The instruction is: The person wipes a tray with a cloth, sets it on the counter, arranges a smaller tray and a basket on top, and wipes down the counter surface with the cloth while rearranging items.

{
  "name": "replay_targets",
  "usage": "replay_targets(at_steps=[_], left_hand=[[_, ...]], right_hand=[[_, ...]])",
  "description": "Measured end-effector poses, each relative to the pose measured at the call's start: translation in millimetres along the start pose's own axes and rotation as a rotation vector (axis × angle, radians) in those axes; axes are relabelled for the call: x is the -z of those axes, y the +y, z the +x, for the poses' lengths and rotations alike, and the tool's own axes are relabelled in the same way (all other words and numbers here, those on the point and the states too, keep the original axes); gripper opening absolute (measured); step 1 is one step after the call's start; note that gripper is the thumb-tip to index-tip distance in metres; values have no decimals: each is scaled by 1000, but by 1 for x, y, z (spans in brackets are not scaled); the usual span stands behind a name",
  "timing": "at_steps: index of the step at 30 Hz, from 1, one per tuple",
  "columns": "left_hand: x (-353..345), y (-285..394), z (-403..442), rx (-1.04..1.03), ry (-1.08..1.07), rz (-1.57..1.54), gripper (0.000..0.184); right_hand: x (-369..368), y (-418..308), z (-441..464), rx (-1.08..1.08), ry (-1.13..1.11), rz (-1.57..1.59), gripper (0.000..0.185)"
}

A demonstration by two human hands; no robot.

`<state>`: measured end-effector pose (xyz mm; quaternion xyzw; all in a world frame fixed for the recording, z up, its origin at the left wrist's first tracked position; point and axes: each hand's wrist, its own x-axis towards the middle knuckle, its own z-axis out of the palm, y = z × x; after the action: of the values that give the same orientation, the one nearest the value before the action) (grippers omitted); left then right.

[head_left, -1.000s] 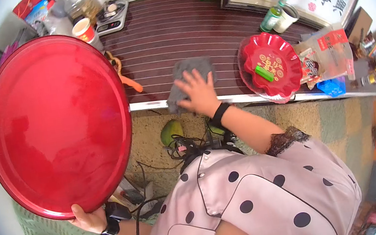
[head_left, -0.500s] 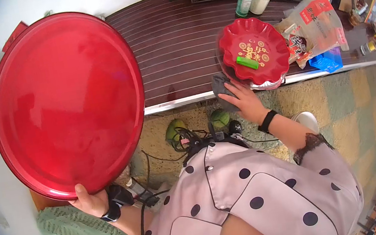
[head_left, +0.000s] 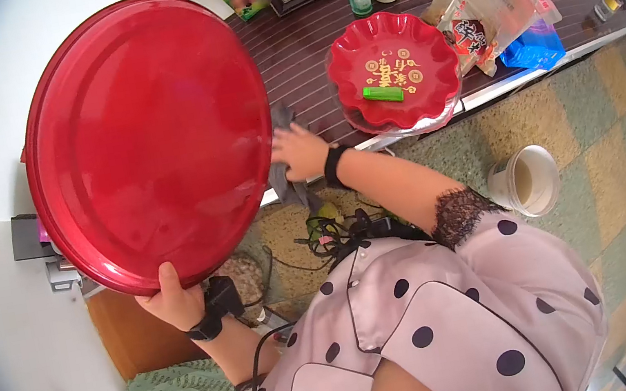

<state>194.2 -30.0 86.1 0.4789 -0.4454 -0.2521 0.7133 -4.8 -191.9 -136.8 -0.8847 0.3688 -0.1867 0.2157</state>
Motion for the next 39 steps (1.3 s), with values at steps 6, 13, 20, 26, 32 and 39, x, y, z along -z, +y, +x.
replay_targets(at_steps=[6,13,20,26,32,39], left_hand=[[23,-1,-21,-74,-35,8,55],[80,4,-46,-19,138,52,54],[103,2,-73,-73,323,144,60],[121,17,-104,-160,362,163,70],[117,27,-128,-77,497,294,68],[108,27,-117,-21,497,264,71]], right_hand=[[19,43,29,-607,204,-168,76],[3,-56,-10,-188,-230,-375,73],[23,-40,74,-131,-608,-385,68],[56,44,150,-438,-533,-329,67],[107,143,163,-725,-320,-342,59],[122,212,161,-922,-220,-286,46]])
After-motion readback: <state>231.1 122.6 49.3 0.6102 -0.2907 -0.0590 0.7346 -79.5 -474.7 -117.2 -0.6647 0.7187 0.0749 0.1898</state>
